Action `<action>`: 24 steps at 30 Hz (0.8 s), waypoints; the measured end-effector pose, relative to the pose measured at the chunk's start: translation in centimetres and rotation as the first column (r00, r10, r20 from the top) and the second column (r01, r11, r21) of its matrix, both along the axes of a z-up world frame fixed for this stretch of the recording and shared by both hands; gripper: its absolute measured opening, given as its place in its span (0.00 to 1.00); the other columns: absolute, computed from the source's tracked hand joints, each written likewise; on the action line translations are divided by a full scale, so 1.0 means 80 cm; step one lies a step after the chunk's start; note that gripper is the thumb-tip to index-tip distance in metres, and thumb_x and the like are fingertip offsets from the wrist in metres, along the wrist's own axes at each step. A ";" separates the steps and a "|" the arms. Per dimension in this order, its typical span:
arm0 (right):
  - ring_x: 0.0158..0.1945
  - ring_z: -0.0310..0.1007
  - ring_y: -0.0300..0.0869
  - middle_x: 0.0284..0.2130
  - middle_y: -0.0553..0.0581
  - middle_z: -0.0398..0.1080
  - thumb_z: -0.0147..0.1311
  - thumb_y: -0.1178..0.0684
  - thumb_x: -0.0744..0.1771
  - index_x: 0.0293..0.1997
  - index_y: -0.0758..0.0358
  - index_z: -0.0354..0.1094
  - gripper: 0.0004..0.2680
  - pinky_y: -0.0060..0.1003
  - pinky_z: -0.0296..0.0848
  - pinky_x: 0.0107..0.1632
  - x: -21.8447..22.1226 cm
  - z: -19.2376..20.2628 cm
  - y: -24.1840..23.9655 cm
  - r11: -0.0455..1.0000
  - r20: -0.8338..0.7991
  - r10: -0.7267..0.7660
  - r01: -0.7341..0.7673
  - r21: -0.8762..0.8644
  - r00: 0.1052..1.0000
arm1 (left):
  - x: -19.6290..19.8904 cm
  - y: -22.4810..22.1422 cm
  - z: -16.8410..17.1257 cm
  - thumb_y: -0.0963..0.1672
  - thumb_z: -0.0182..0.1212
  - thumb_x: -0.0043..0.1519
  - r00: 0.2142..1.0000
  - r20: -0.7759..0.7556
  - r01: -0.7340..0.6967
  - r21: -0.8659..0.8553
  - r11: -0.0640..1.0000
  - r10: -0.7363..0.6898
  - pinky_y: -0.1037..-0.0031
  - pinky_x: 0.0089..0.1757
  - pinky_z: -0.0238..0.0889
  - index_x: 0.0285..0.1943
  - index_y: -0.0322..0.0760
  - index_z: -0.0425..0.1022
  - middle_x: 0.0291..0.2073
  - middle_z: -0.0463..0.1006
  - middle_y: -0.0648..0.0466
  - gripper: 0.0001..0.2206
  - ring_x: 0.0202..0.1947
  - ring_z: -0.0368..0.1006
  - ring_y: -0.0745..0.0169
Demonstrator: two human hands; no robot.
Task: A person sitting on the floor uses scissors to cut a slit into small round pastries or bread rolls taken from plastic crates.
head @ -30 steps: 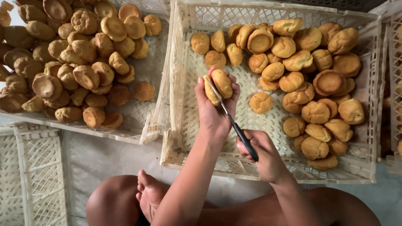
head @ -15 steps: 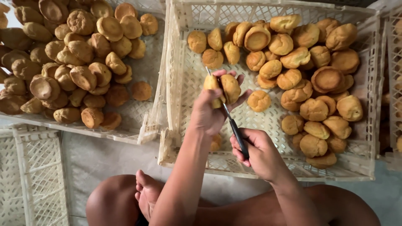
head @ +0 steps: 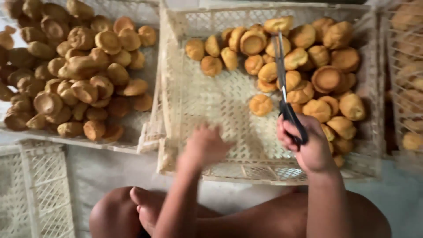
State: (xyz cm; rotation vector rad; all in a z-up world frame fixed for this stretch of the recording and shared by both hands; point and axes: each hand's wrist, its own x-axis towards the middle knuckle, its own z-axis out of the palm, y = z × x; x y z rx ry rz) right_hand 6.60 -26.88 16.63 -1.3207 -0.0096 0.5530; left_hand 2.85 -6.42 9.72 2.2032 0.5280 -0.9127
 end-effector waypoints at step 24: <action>0.38 0.78 0.56 0.25 0.59 0.73 0.71 0.52 0.56 0.30 0.62 0.71 0.11 0.49 0.76 0.45 0.035 -0.044 0.100 0.352 0.502 0.444 0.371 -0.859 0.742 | 0.050 0.043 -0.004 0.52 0.58 0.60 0.160 -0.471 -0.385 -0.839 -0.384 0.868 0.55 0.45 0.68 0.39 0.46 0.72 0.26 0.73 0.55 0.11 0.30 0.71 0.60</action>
